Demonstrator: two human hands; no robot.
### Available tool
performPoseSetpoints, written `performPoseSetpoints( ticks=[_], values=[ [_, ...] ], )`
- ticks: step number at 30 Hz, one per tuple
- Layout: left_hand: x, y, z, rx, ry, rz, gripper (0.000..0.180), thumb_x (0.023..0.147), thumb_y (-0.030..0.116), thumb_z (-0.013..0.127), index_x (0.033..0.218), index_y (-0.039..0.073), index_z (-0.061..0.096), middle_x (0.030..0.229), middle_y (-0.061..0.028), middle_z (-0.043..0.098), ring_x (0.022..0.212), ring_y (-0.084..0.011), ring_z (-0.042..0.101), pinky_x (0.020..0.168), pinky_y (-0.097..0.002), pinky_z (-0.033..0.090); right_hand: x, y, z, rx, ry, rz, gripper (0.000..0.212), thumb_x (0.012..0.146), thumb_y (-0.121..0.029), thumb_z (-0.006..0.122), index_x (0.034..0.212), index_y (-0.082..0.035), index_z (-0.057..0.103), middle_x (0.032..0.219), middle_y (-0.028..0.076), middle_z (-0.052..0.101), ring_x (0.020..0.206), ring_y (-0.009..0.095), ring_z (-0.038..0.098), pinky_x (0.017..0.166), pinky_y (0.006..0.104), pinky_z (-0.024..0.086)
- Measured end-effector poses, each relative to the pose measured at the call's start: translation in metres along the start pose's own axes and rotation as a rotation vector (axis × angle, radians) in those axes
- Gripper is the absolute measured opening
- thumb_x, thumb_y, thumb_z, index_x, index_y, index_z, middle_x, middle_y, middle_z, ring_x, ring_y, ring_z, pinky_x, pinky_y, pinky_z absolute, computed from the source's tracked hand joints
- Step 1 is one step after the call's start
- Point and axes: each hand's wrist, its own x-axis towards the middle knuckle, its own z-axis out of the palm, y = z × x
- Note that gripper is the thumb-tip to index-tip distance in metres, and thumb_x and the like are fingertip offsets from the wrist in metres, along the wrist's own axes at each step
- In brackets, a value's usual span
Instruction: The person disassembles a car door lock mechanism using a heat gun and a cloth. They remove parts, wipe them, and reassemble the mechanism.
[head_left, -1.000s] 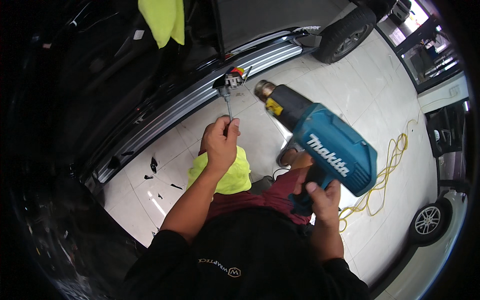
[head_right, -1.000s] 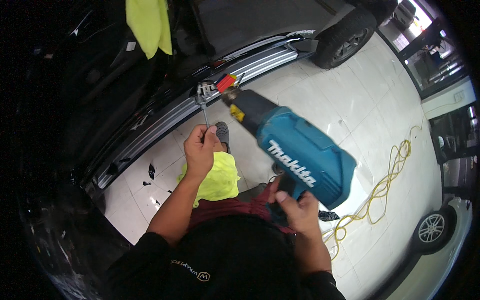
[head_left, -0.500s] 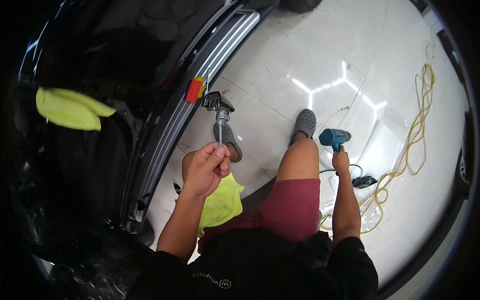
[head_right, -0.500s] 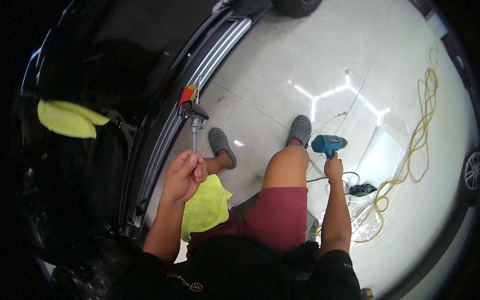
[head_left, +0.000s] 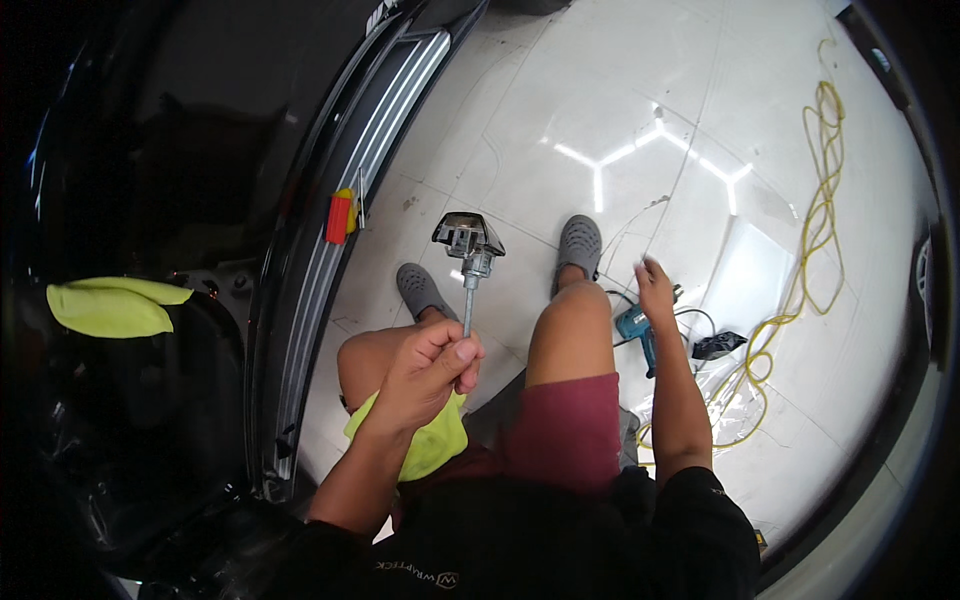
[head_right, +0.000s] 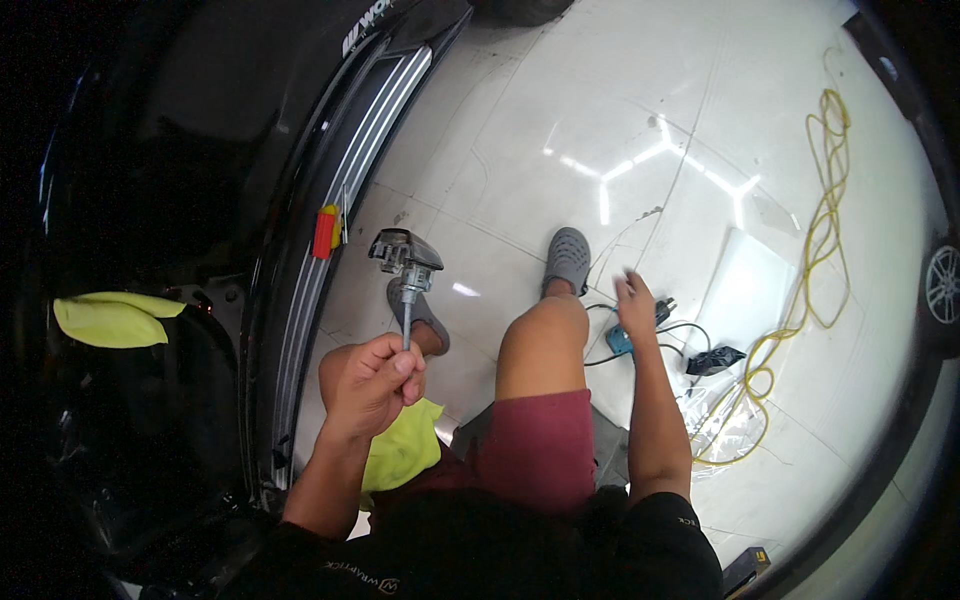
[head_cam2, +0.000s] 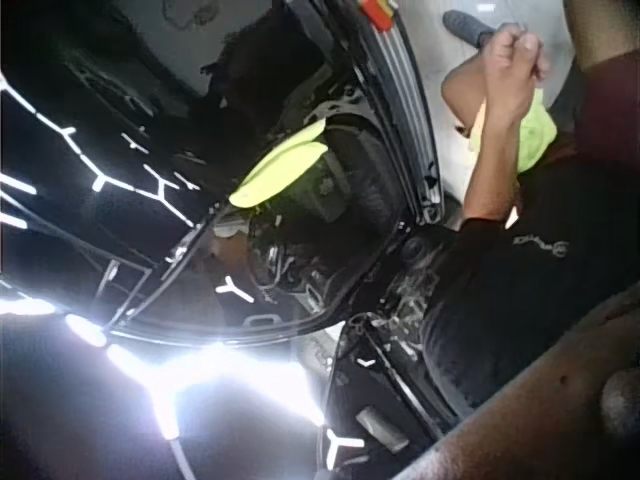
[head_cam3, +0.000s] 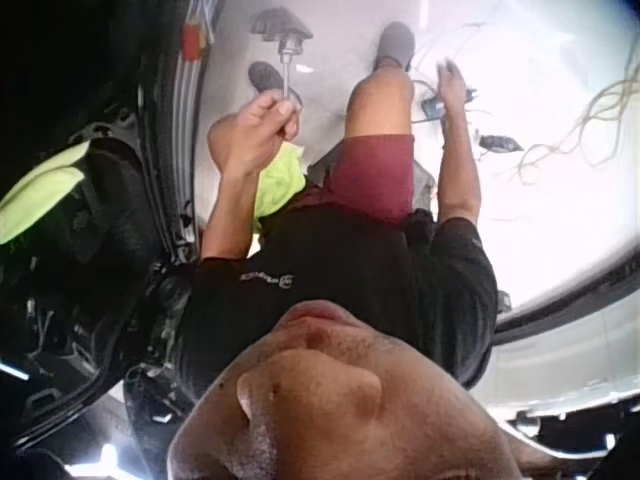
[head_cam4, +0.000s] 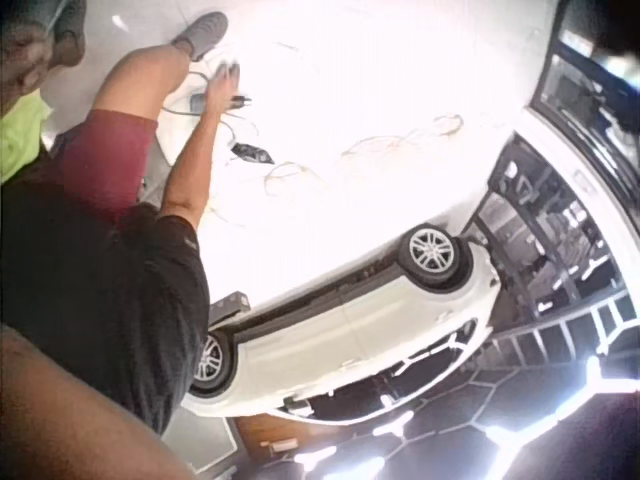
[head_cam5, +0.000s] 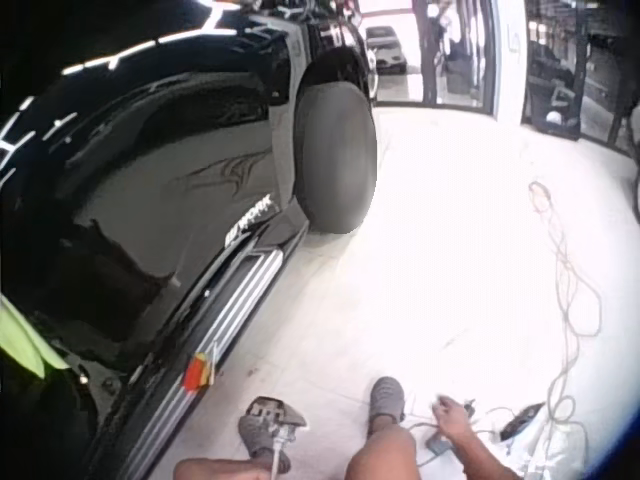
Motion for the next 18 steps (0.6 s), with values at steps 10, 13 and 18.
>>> performPoseSetpoints(
  ticks=[10,13,18],
  values=[
    [-0.1,-0.009,0.022,0.037,-0.078,0.144,0.017,0.097,0.02,0.056,0.093,0.003,0.058,0.07,-0.0006,0.054,0.061,-0.0077,0.05,0.055,-0.0216,0.039,-0.18,-0.361,-0.056,0.64,-0.506,-0.653,0.041,0.097,-0.024,0.053,0.129,0.002,0.052,0.119,0.012,0.061,0.109,0.018,0.057,0.096,0.032,0.043],
    [-0.133,-0.014,0.021,0.08,-0.051,0.197,0.019,0.097,0.021,0.056,0.092,0.003,0.059,0.07,0.0003,0.054,0.062,-0.0061,0.049,0.055,-0.0209,0.039,-0.209,-0.372,-0.041,0.513,-0.405,-0.648,0.032,0.097,-0.021,0.054,0.12,0.001,0.059,0.097,0.008,0.066,0.089,0.012,0.058,0.081,0.0265,0.046],
    [-0.165,-0.028,0.019,0.079,-0.037,0.248,0.02,0.097,0.022,0.056,0.091,0.004,0.059,0.069,0.0011,0.054,0.061,-0.0049,0.049,0.055,-0.0198,0.039,-0.242,-0.381,-0.019,0.417,-0.305,-0.682,0.029,0.098,-0.023,0.051,0.114,-0.001,0.062,0.075,0.007,0.064,0.066,0.009,0.054,0.064,0.0262,0.046]
  ],
)
